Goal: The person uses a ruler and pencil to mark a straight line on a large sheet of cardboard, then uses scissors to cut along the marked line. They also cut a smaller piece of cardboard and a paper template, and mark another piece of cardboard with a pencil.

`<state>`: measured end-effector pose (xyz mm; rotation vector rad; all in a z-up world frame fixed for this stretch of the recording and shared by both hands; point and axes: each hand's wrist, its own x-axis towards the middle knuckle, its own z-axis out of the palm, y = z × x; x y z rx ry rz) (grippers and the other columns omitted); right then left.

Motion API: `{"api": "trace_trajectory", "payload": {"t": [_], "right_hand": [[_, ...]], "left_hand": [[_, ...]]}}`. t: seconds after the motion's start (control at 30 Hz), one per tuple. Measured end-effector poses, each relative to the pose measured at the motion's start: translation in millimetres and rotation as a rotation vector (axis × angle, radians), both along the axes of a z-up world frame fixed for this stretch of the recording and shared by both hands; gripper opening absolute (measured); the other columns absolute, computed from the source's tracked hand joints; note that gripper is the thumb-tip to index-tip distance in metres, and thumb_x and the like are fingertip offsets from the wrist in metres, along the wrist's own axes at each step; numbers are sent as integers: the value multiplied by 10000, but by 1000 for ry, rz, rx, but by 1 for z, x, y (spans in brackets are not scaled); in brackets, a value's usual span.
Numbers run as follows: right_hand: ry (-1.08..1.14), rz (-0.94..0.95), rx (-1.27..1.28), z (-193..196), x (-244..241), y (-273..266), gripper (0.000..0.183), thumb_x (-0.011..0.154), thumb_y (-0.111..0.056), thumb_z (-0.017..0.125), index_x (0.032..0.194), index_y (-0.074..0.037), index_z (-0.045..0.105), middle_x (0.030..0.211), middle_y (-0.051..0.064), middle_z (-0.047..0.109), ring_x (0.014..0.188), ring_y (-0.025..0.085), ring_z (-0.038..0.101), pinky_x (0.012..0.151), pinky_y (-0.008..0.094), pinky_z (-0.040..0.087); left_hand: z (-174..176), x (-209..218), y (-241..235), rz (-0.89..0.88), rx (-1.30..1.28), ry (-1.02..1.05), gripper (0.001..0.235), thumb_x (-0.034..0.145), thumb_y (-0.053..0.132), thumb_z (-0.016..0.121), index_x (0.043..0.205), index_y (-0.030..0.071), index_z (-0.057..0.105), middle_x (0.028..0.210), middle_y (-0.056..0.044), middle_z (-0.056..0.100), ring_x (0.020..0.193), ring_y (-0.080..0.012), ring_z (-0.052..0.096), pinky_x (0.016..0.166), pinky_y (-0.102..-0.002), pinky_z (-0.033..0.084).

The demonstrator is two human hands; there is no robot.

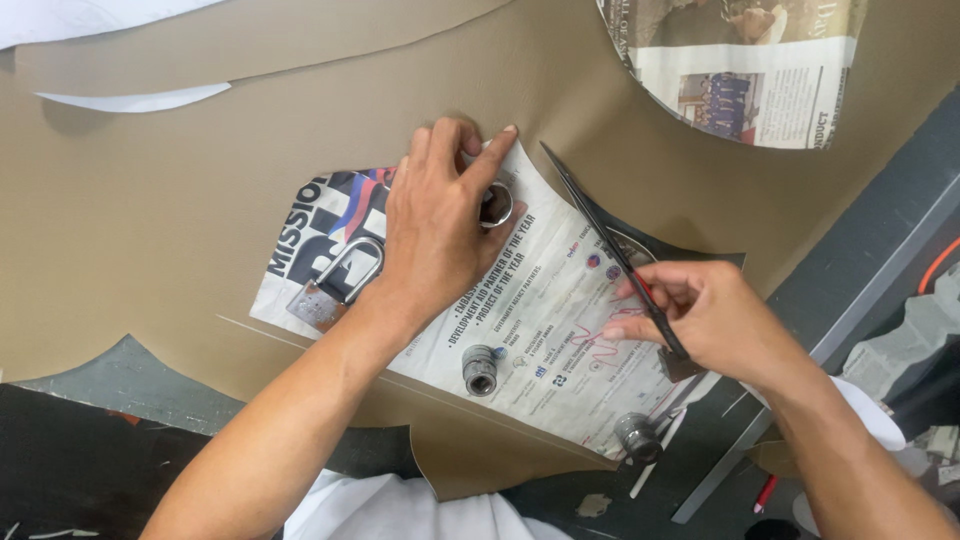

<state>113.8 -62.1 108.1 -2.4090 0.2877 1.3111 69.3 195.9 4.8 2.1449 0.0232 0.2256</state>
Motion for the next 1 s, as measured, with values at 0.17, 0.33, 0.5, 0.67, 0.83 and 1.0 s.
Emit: {"api": "trace_trajectory", "payload": {"t": [0.17,0.33,0.5,0.67,0.83,1.0], "right_hand": [[-31,-49,119,-1,-2,6,421,658,-234,925,979,1,786,638,-14,643,552,49,517,491,227,416],[-5,-75,33,-5,-5,7,409,643,-203,920,969,2,781,614,9,632,529,78,511,480,249,398],[-33,-80,142,-10,-8,11,407,663,-198,926,988,-1,780,637,-17,643,559,45,539,506,215,432],[-62,-79,126,-13,-10,16,391,665,-189,926,979,-2,788,616,-5,640,543,55,521,509,209,420],[-72,-103,174,-14,-12,21,370,680,-174,921,964,11,774,626,-21,620,549,43,488,495,213,386],[-80,-130,207,-16,-16,27,337,705,-162,907,952,8,752,633,-39,624,559,25,495,493,201,397]], "left_hand": [[2,1,1,3,-3,-14,595,782,165,875,1326,60,659,1145,-108,505,1032,-300,523,840,-426,465],[1,1,2,-4,0,-8,607,768,170,877,1320,45,657,1140,-114,504,1024,-306,521,825,-425,461],[1,1,0,-1,6,6,614,766,180,877,1325,51,660,1133,-110,508,1015,-300,524,813,-424,457],[1,1,1,7,-7,-7,597,783,173,871,1328,57,657,1145,-106,508,1026,-300,524,830,-424,458],[-1,0,1,9,-6,-19,605,791,174,864,1345,70,644,1165,-99,509,1049,-298,525,850,-424,460],[-2,-1,0,8,-8,-3,616,777,185,868,1338,70,642,1155,-110,508,1037,-302,526,820,-428,451]]}}
